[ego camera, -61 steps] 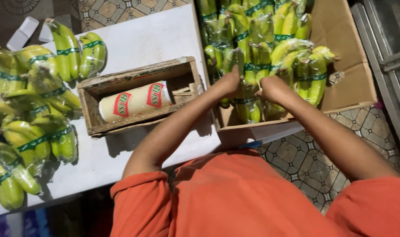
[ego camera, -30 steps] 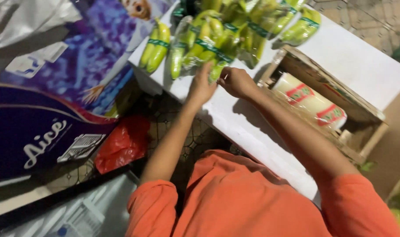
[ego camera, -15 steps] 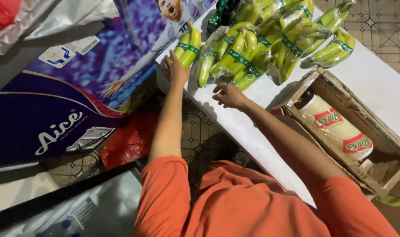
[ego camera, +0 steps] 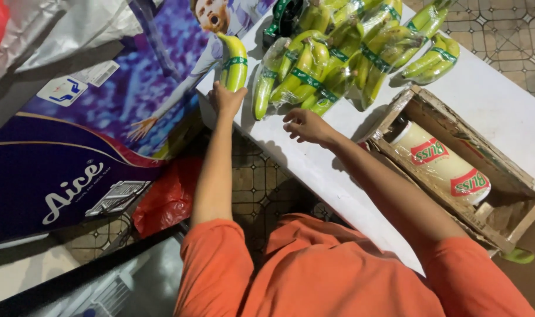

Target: Packing plastic-wrapped banana bunches into a cardboard box, including using a tape dispenser to secure the wrapping.

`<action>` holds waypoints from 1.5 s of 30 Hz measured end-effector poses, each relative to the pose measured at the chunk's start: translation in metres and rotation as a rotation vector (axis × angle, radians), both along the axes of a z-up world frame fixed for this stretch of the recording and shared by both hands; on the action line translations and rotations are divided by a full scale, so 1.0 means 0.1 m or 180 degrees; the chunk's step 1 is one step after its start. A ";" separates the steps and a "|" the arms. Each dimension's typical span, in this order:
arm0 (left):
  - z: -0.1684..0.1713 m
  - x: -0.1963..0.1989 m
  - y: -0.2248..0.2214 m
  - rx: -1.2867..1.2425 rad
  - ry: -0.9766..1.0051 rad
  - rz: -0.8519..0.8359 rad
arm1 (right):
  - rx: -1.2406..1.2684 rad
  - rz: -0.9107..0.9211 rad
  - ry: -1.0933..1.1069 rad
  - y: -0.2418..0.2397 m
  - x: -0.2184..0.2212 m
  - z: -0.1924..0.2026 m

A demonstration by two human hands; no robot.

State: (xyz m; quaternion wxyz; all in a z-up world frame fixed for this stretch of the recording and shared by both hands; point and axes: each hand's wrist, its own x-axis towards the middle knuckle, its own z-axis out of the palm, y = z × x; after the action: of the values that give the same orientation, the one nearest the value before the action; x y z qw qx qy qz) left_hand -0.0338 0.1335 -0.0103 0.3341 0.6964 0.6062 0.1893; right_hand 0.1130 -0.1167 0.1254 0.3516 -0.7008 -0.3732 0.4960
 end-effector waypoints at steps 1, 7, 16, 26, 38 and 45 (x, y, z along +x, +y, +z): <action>0.05 0.03 -0.08 0.0002 0.0005 -0.0024 | 0.0002 -0.0024 0.0005 -0.02 0.01 -0.01; 0.83 0.23 -1.06 -0.0133 -0.1158 -0.0339 | 0.0528 -0.0580 0.0311 -0.16 0.10 0.06; 1.45 0.87 -2.66 0.1542 -0.1722 -0.1420 | 0.2035 -0.2384 0.1357 -0.95 0.54 0.44; 1.85 1.41 -3.61 -0.1077 -0.2743 -0.3248 | 0.2557 -0.3392 0.1831 -2.74 1.05 0.68; 2.26 1.91 -5.11 -0.3254 -0.3148 -0.4692 | 0.2342 -0.4307 0.1235 -4.63 0.92 1.41; 2.75 2.01 -5.93 -0.3401 -0.2555 -0.5589 | 0.1771 -0.4656 0.0676 -5.69 1.00 1.72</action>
State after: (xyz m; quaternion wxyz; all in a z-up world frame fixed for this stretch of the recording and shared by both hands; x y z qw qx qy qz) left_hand 0.1674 -0.4591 0.2642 0.7830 0.5386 -0.2482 -0.1879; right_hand 0.2127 -0.6855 0.2971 0.7848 -0.6035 0.1077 0.0915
